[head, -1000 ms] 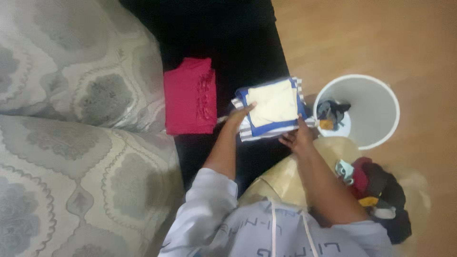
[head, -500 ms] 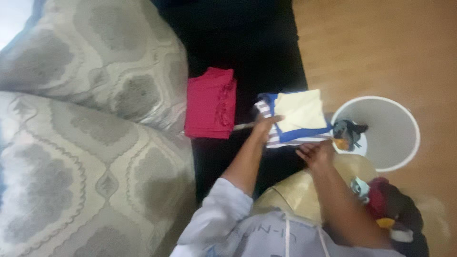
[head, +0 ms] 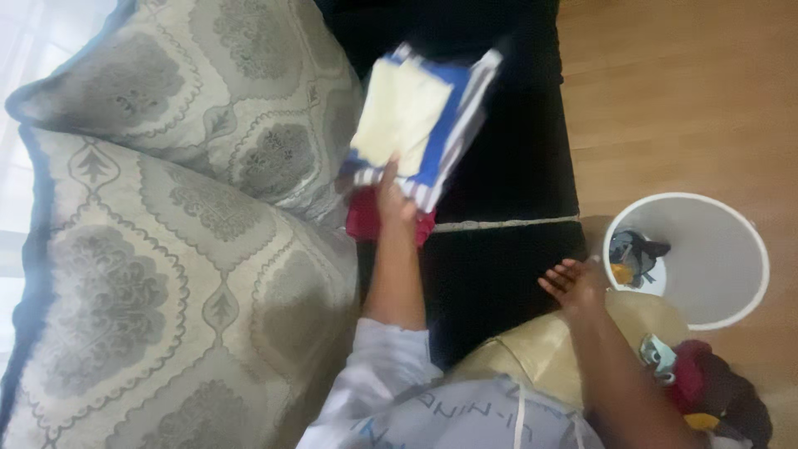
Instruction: The person picks up clothing items from a bin, folds them by hand, and places them onto a stack on a nearby surface.
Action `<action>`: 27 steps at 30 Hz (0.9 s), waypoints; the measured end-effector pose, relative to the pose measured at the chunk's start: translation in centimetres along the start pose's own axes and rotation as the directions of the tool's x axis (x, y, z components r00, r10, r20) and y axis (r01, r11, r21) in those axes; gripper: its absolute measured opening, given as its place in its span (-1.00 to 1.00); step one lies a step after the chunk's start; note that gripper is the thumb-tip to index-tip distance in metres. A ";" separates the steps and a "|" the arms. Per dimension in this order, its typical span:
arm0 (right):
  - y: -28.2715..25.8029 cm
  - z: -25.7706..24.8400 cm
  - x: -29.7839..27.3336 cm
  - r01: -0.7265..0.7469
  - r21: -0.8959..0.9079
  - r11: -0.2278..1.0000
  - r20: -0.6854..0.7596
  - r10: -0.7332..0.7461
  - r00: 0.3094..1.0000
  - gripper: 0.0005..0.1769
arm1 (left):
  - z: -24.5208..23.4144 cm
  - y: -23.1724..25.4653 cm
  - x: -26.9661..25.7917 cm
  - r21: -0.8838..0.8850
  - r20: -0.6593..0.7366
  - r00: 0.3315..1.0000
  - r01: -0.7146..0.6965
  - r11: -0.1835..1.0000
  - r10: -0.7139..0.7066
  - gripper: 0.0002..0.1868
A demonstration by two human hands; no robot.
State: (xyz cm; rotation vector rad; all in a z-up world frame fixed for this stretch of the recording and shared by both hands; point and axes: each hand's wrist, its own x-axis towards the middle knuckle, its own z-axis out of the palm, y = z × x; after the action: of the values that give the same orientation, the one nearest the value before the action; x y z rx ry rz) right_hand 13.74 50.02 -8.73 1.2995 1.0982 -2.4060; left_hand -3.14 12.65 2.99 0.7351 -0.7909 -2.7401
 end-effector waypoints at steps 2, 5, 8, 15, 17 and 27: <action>0.5 -0.5 0.1 0.026 -0.025 0.999 0.016 -0.026 1.000 -0.38 | -6.0 0.0 2.1 -0.107 0.185 0.978 -0.073 0.992 0.092 -0.39; 0.4 -0.6 -0.1 0.039 -0.063 0.997 0.054 -0.035 0.998 -0.41 | -14.1 -0.4 2.5 -0.113 -0.073 0.997 0.003 0.994 -0.011 -0.40; -0.1 0.4 -1.1 0.029 -0.102 0.994 0.024 -0.027 0.999 -0.42 | -16.1 -1.4 3.2 -0.070 -0.083 0.995 -0.061 0.996 0.055 -0.40; 0.1 0.6 -1.0 0.026 -0.127 0.992 -0.002 -0.026 1.000 -0.40 | -15.6 0.6 2.2 0.197 -0.406 0.911 0.011 0.980 0.072 -0.28; 0.3 0.2 -1.2 0.074 -0.133 0.988 0.030 -0.070 0.997 -0.43 | -15.0 0.3 1.5 0.287 -0.423 0.881 -0.089 0.954 0.210 -0.30; 1.0 0.2 -0.1 0.136 -0.236 0.962 0.070 -0.123 0.990 -0.57 | -5.9 1.1 -4.5 0.795 0.578 0.464 -0.504 -0.336 0.671 -0.25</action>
State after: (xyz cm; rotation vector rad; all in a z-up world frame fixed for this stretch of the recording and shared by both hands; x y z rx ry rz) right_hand 14.17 49.21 -9.09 1.1078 1.4479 -2.2912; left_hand 3.84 10.52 1.11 0.3253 -2.1922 -0.7448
